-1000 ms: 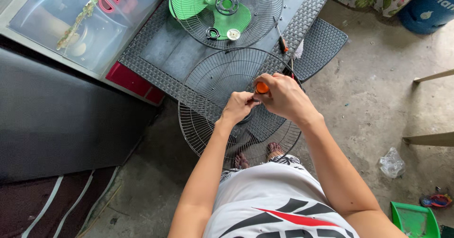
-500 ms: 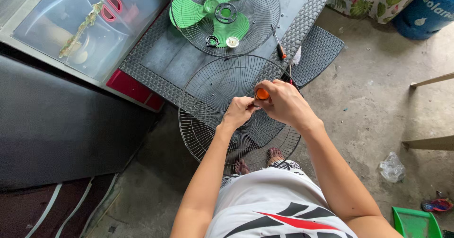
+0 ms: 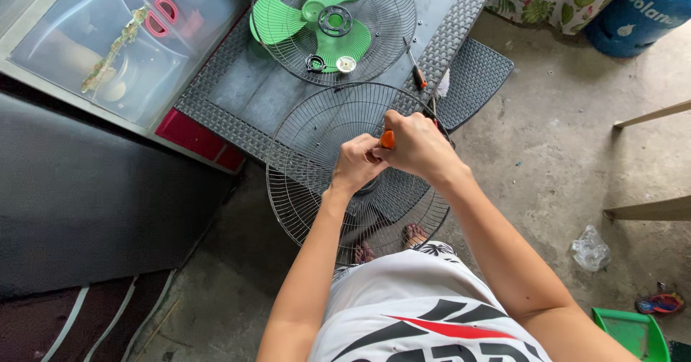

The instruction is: The person uses a screwdriver to tighten screws on the front grill of a standing fan. They then place a white plastic hub cap onto the center of the grill and lift the grill to attach it to the fan base.

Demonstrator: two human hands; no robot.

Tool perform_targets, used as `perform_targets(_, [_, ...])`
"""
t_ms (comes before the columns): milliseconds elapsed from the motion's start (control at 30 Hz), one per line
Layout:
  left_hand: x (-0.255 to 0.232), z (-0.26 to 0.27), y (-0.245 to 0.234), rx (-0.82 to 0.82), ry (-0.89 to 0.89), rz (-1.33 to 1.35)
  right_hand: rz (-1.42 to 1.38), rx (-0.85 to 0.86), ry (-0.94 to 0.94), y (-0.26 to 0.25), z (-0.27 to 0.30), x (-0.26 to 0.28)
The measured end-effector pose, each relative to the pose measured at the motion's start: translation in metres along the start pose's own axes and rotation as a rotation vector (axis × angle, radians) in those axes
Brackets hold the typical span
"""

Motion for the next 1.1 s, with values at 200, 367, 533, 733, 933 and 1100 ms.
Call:
perform_targets(200, [0.016, -0.003, 0.004, 0.230, -0.316, 0.276, 0.101, -0.052, 0.063, 0.007, -0.007, -0.005])
perform_targets(367, [0.002, -0.010, -0.006, 0.283, -0.240, 0.119, 0.265, -0.101, 0.098, 0.012, -0.008, 0.000])
perform_targets(533, [-0.021, -0.009, -0.008, 0.140, -0.312, -0.102, 0.388, 0.011, 0.264, 0.019, -0.007, -0.005])
perform_targets(733, [-0.018, -0.015, -0.006, 0.269, -0.307, -0.021, 0.296, -0.015, 0.147, 0.007, 0.004, -0.002])
perform_targets(933, [-0.016, -0.023, -0.018, 0.346, -0.168, -0.106, -0.231, -0.065, -0.439, -0.022, 0.017, 0.018])
perform_targets(1100, [-0.019, -0.020, -0.019, 0.306, -0.168, -0.056, -0.159, 0.023, -0.286, -0.023, 0.011, 0.021])
Point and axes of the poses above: each hand's wrist, its own z-axis away from the middle knuckle, its own y-axis out of the palm, x = y × z, the point moved 5 cm from there along -z, towards the middle knuckle
